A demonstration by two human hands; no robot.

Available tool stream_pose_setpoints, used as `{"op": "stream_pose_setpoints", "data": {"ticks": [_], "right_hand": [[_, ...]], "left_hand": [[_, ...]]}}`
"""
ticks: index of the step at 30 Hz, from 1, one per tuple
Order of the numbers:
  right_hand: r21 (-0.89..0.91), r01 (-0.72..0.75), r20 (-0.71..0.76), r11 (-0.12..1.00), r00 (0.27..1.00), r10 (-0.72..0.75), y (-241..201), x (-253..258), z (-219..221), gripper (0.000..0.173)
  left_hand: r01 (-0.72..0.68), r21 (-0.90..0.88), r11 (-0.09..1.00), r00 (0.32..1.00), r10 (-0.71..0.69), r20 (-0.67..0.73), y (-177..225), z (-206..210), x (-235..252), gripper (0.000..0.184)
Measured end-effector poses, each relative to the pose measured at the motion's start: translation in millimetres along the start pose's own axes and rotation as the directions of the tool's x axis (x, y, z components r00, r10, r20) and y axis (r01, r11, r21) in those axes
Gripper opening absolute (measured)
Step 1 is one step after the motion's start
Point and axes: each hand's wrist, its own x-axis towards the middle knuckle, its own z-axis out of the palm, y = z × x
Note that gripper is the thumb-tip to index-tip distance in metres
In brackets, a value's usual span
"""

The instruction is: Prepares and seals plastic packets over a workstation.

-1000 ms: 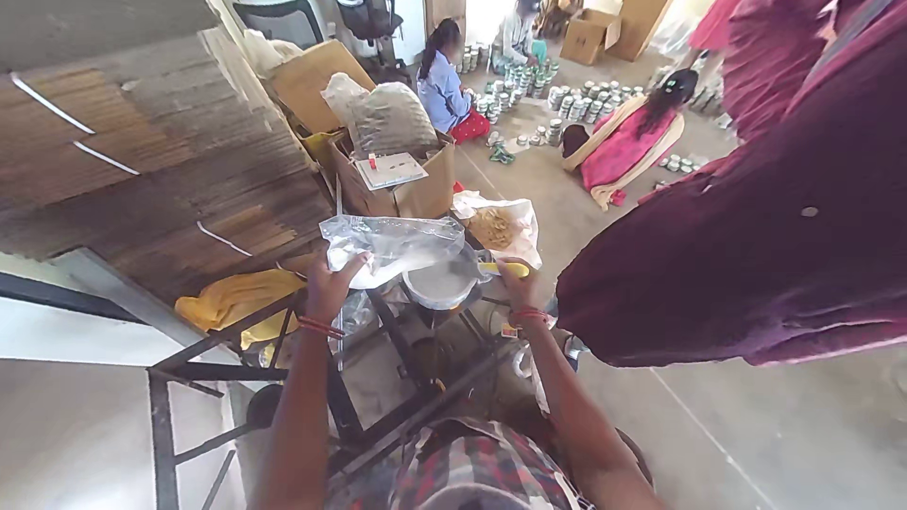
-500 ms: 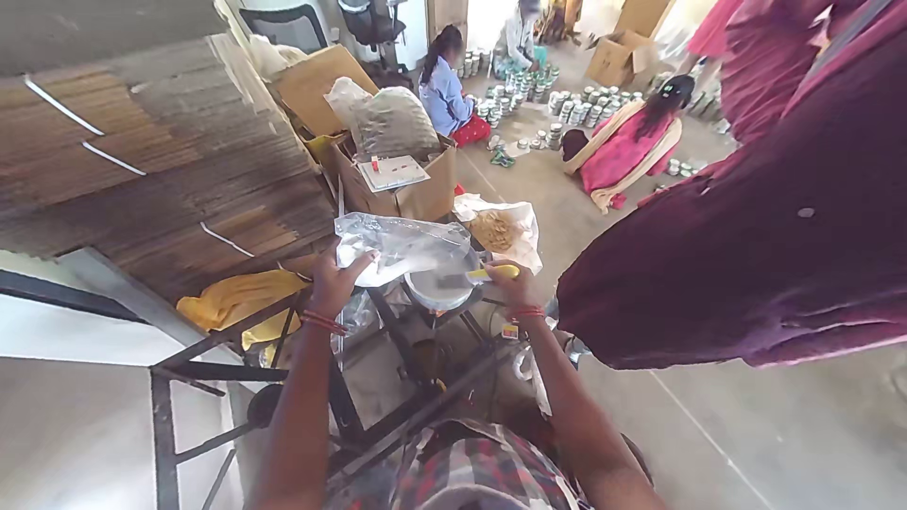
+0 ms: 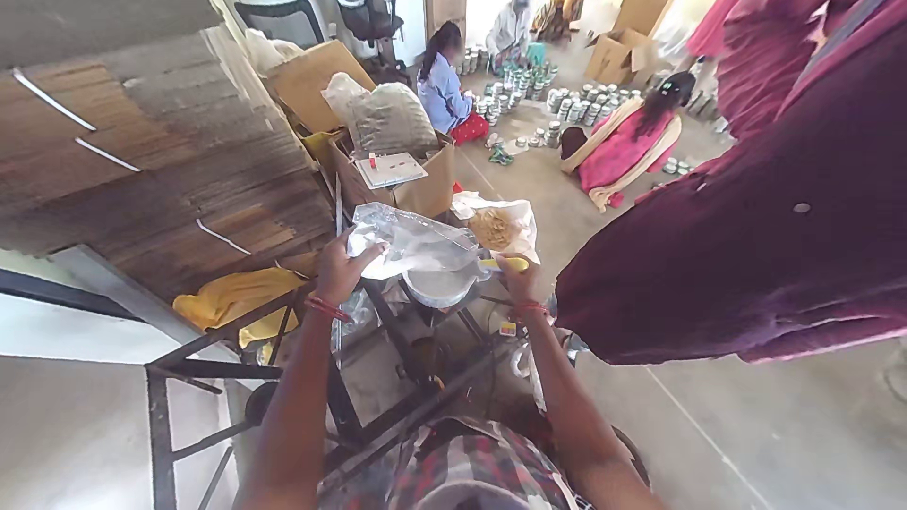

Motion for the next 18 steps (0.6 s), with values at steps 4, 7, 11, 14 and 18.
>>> {"op": "stream_pose_setpoints", "data": {"ticks": [4, 7, 11, 14, 18], "right_hand": [[0.094, -0.035, 0.098, 0.995, 0.995, 0.025, 0.1, -4.0, 9.9, 0.018], [-0.001, -0.009, 0.087, 1.0, 0.996, 0.01, -4.4, -9.1, -4.8, 0.02], [-0.028, -0.025, 0.012, 0.999, 1.0, 0.025, -5.0, -6.2, -0.4, 0.023], [0.032, -0.044, 0.099, 0.999, 0.994, 0.04, -7.0, -6.2, 5.8, 0.022], [0.003, -0.002, 0.028, 1.0, 1.0, 0.002, 1.0, 3.7, -2.3, 0.017]], "left_hand": [[-0.009, 0.025, 1.0, 1.0, 0.009, 0.009, -2.5, 1.9, 4.3, 0.062], [-0.027, 0.026, 0.999, 1.0, 0.027, 0.013, -1.7, 0.7, 4.7, 0.058], [-0.061, 0.029, 0.998, 0.998, 0.061, 0.02, 1.7, 0.9, 4.2, 0.052], [-0.051, 0.042, 0.998, 0.998, 0.05, 0.031, 3.3, 0.6, 6.2, 0.055], [-0.047, 0.048, 0.998, 0.999, 0.046, 0.016, 6.7, -1.7, 6.9, 0.056]]}}
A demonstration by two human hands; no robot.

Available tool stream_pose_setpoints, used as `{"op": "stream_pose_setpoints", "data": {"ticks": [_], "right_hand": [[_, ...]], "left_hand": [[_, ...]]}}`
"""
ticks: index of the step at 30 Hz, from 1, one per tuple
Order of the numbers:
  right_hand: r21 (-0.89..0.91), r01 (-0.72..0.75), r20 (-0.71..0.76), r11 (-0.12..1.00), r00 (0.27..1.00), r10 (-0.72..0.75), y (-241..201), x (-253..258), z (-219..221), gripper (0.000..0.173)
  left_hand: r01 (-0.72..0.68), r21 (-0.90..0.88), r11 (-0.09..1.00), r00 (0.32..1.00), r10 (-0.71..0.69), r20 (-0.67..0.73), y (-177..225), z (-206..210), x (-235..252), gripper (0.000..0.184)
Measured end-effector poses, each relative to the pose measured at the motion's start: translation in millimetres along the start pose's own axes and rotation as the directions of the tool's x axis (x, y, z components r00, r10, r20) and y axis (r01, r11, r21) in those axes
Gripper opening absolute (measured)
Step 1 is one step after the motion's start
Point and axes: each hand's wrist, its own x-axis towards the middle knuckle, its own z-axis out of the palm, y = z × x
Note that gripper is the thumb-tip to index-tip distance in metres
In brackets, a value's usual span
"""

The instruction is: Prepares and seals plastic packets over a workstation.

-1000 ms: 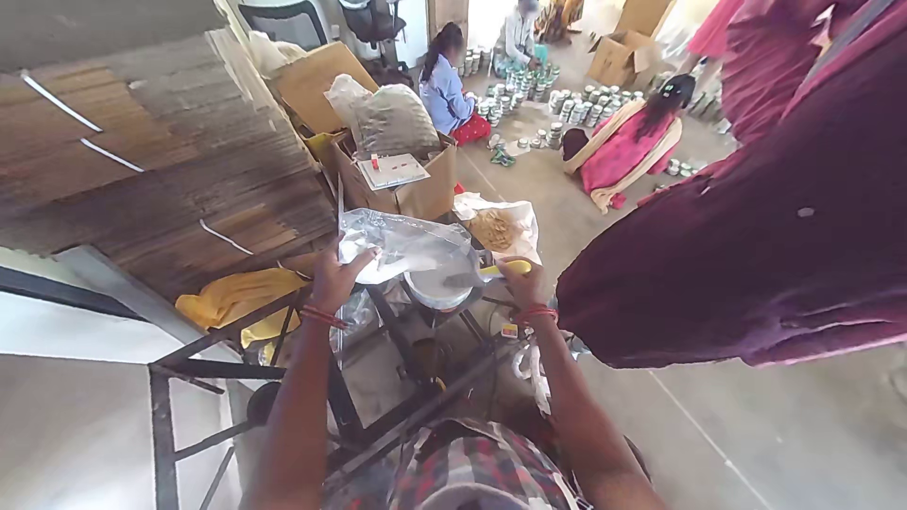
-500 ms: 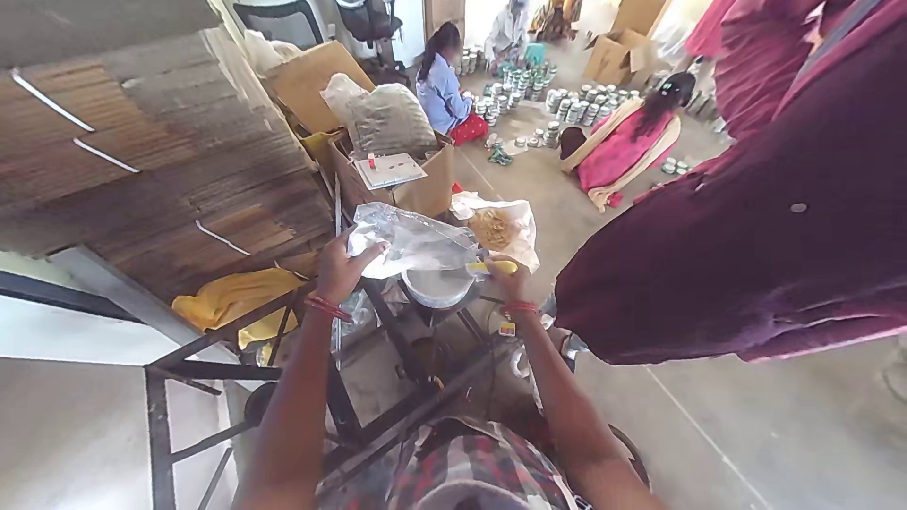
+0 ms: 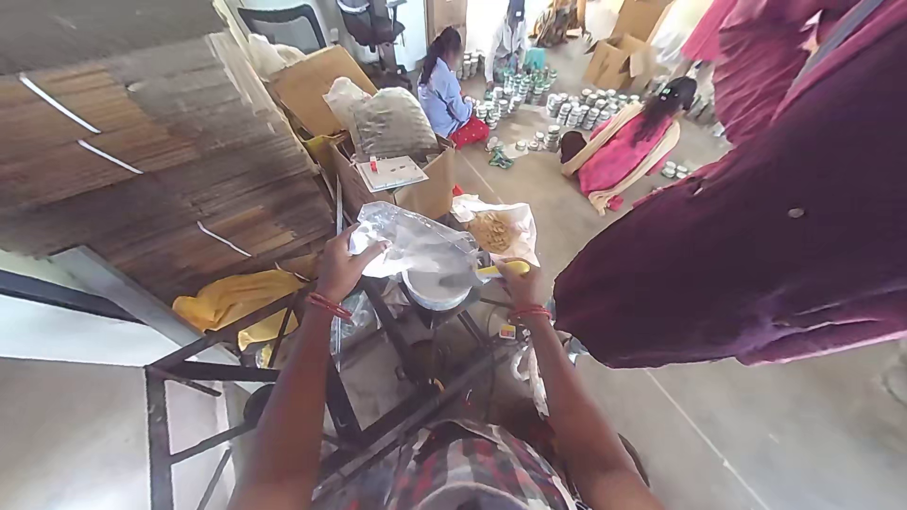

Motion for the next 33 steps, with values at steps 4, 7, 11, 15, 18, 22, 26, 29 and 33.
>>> {"op": "stream_pose_setpoints", "data": {"ticks": [4, 7, 11, 15, 18, 22, 26, 29, 33], "right_hand": [[0.041, -0.023, -0.042, 0.999, 0.999, 0.025, -0.6, 0.2, 9.1, 0.018], [0.036, -0.028, 0.063, 0.999, 0.998, 0.026, -4.9, -7.2, 4.3, 0.021], [-0.052, -0.023, -0.019, 0.998, 1.0, 0.022, -7.8, -10.7, -4.5, 0.022], [-0.012, -0.012, 0.035, 1.0, 0.999, 0.012, -4.4, -8.8, 2.7, 0.022], [-0.009, -0.011, 0.059, 1.0, 0.998, 0.011, -5.8, -9.5, -4.1, 0.022], [0.052, -0.077, -0.063, 0.996, 0.995, 0.08, -6.2, -3.1, 7.1, 0.022], [0.15, -0.073, 0.033, 0.986, 0.997, 0.069, 0.2, -0.1, 16.4, 0.018], [0.005, -0.045, 0.05, 0.999, 0.998, 0.045, -6.8, -6.6, -0.1, 0.023], [-0.061, -0.05, -0.036, 0.997, 0.998, 0.048, -16.2, -5.9, 4.5, 0.028]], "left_hand": [[-0.005, 0.007, 1.0, 1.0, 0.006, -0.022, -2.2, 0.6, -0.2, 0.057], [0.011, 0.021, 1.0, 1.0, -0.011, -0.012, -6.6, -1.0, 3.5, 0.057], [0.005, 0.005, 1.0, 1.0, -0.005, -0.019, -8.5, -1.7, 0.9, 0.056], [0.019, -0.003, 1.0, 1.0, -0.019, -0.022, -5.2, -4.5, 1.4, 0.056], [-0.011, -0.029, 1.0, 0.999, 0.009, -0.043, -6.6, -5.2, 1.6, 0.052], [0.001, -0.058, 0.998, 0.998, -0.005, -0.069, -4.9, -6.0, 1.3, 0.058], [-0.014, -0.069, 0.998, 0.997, 0.009, -0.081, -1.7, -7.3, 1.9, 0.053], [-0.02, -0.076, 0.997, 0.996, 0.014, -0.091, -5.7, -8.2, 1.1, 0.052], [-0.015, -0.095, 0.995, 0.995, 0.005, -0.1, -6.6, -7.6, -0.5, 0.053]]}}
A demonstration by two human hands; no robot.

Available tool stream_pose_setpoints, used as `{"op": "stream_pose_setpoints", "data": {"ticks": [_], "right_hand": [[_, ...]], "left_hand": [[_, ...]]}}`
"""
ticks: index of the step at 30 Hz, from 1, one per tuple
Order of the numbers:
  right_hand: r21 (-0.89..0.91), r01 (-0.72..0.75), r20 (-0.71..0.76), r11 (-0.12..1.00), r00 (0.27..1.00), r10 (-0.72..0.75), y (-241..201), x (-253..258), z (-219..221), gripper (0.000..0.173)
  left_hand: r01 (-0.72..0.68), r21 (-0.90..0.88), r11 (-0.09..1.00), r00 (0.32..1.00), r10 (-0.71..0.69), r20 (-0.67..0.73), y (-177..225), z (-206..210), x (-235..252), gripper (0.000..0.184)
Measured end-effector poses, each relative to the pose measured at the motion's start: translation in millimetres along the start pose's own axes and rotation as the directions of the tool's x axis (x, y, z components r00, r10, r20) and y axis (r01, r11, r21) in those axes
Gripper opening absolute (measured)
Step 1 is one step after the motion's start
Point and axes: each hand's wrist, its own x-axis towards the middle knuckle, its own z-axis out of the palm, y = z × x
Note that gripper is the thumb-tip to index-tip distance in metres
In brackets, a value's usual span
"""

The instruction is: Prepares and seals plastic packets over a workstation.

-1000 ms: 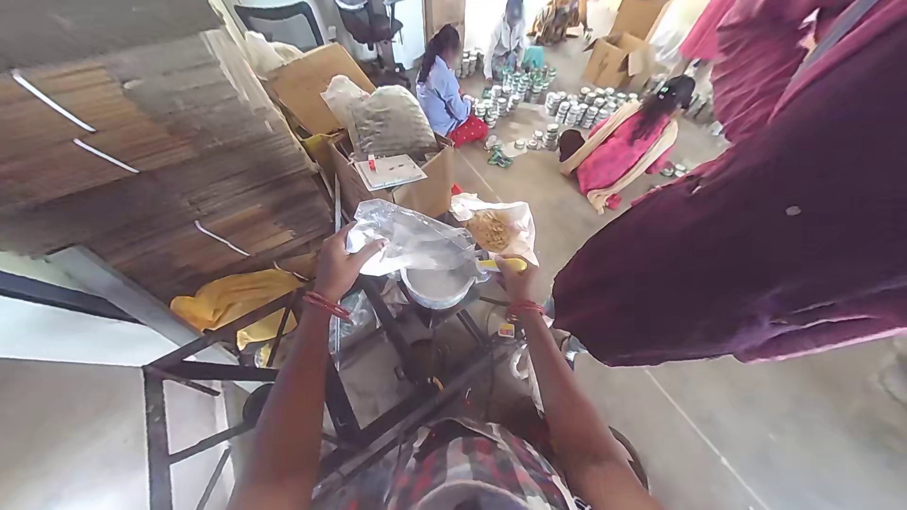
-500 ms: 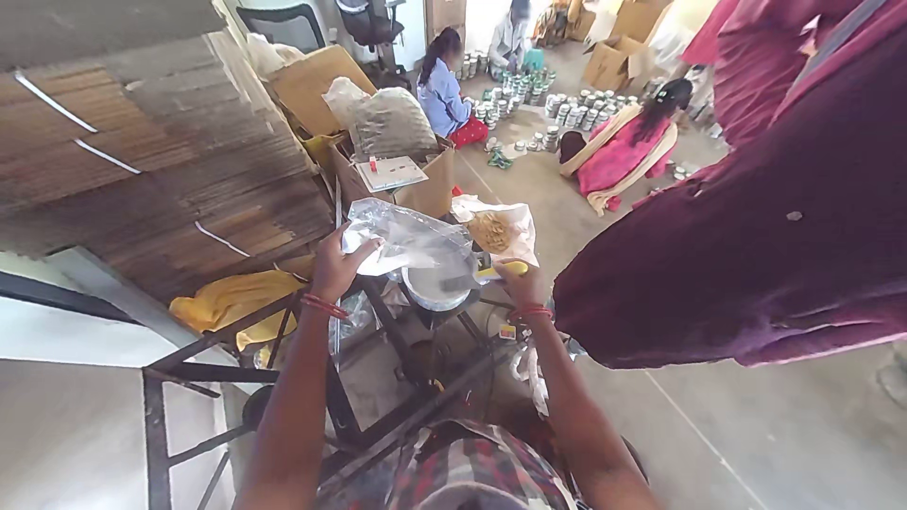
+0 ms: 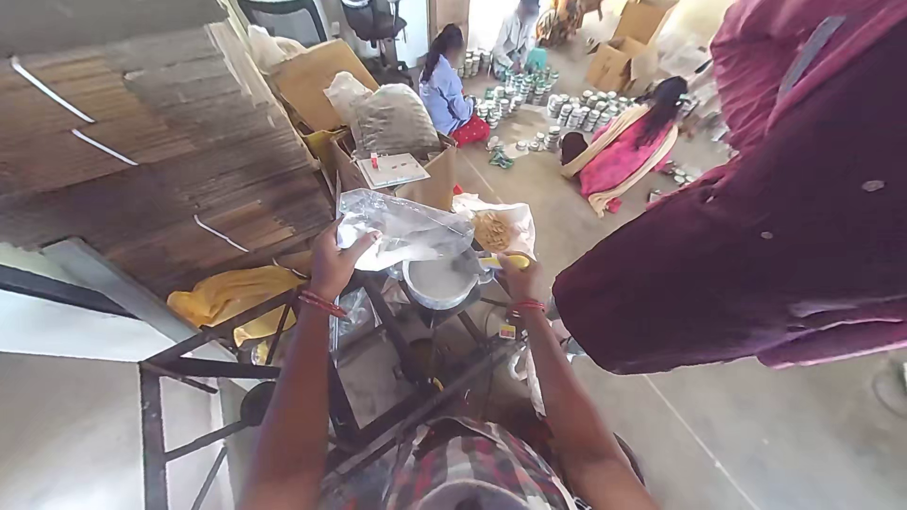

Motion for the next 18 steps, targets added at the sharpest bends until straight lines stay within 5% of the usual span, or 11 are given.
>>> {"op": "stream_pose_setpoints", "data": {"ticks": [5, 12, 18], "right_hand": [[0.182, -0.038, 0.124, 0.983, 0.992, 0.015, 11.2, 3.6, 6.9, 0.017], [0.063, 0.004, -0.017, 0.998, 1.0, -0.003, 14.6, -4.1, 0.7, 0.026], [0.072, 0.02, 0.052, 0.997, 0.998, -0.023, 11.8, -6.0, -5.1, 0.022]], "left_hand": [[0.058, -0.022, 0.998, 0.998, -0.059, -0.034, 2.0, 0.4, 0.0, 0.061], [0.026, -0.061, 0.998, 0.997, -0.03, -0.068, 6.0, -3.3, -7.4, 0.053], [-0.023, -0.068, 0.997, 0.997, 0.017, -0.075, 10.3, -6.8, -8.1, 0.049]]}}
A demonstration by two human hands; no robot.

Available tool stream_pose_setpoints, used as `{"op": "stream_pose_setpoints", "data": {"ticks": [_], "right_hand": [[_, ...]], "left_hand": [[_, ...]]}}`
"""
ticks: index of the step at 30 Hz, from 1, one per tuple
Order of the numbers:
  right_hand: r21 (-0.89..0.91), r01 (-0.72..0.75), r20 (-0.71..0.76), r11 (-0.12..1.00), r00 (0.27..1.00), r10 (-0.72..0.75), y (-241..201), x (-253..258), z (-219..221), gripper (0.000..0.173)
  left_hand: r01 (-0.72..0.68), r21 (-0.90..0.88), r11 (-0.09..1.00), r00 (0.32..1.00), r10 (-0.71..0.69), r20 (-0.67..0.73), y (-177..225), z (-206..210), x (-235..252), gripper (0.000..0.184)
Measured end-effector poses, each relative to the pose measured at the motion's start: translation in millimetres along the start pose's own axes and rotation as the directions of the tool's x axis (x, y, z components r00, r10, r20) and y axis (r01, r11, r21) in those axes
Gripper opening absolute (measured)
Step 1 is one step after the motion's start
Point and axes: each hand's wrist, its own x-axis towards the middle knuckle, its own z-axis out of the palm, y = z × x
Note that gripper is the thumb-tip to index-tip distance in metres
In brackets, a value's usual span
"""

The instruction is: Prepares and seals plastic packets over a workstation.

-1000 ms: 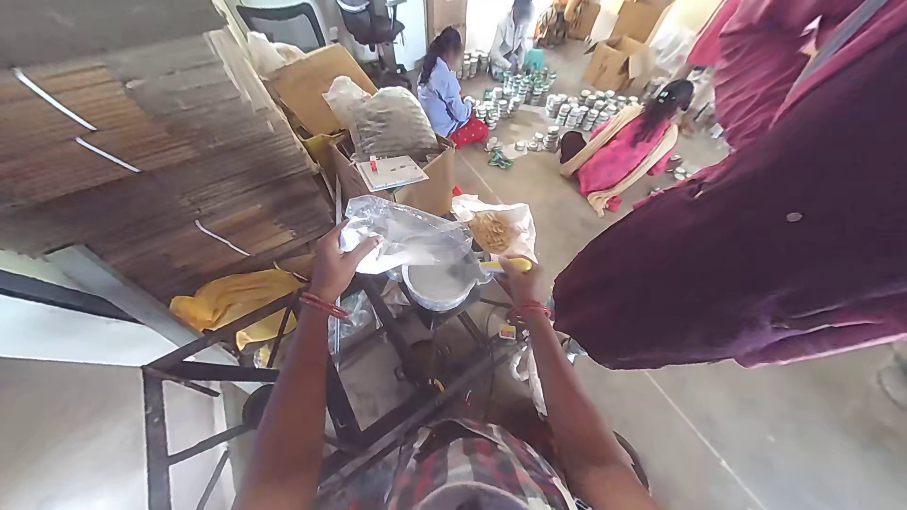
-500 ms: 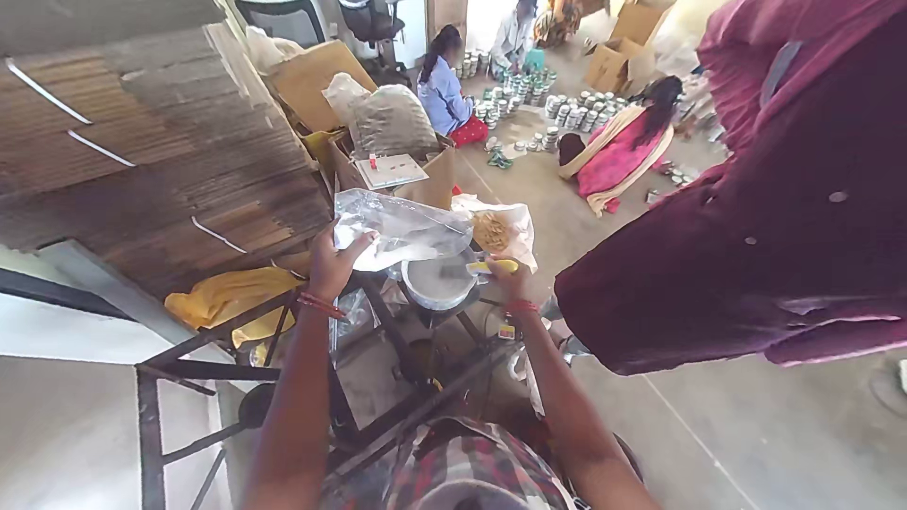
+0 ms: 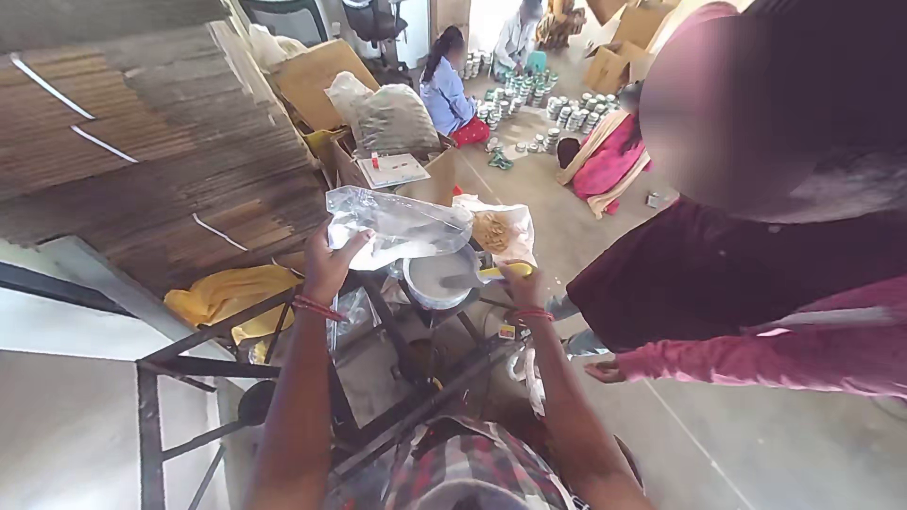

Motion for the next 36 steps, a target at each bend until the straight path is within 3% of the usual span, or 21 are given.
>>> {"op": "stream_pose_setpoints", "data": {"ticks": [4, 9, 13, 19, 26, 31, 36], "right_hand": [[-0.055, -0.008, -0.082, 0.998, 0.997, 0.003, -2.7, -0.6, 5.9, 0.027], [-0.029, 0.037, 0.057, 0.999, 0.998, -0.035, -4.7, -4.1, 6.9, 0.023], [-0.103, -0.016, -0.061, 0.995, 0.998, 0.01, -8.1, -0.4, 0.4, 0.027], [0.064, -0.019, 0.04, 0.998, 0.999, 0.016, -1.9, 4.1, 12.2, 0.018], [0.015, -0.046, -0.091, 0.999, 0.995, 0.047, -3.7, 0.5, 8.9, 0.025], [0.096, -0.049, 0.031, 0.994, 0.998, 0.046, 0.6, 2.0, 9.0, 0.017], [0.077, -0.093, -0.134, 0.993, 0.986, 0.103, -0.3, -1.7, 6.8, 0.024]], "left_hand": [[0.011, 0.005, 1.0, 1.0, -0.011, 0.004, -2.8, -1.6, -2.9, 0.05], [0.037, 0.013, 0.999, 0.999, -0.037, -0.005, -4.1, -2.1, -1.2, 0.053], [0.016, -0.003, 1.0, 1.0, -0.016, -0.011, -6.1, -2.8, -3.4, 0.053], [0.058, -0.047, 0.997, 0.998, -0.058, -0.01, -0.7, -0.5, -2.0, 0.049], [0.078, -0.071, 0.994, 0.997, -0.08, -0.022, -3.0, 2.0, -0.3, 0.055], [0.061, -0.082, 0.995, 0.998, -0.063, -0.024, -4.8, 1.5, 2.8, 0.052], [0.076, -0.065, 0.995, 0.997, -0.077, -0.018, -4.9, -1.2, -4.2, 0.054]]}}
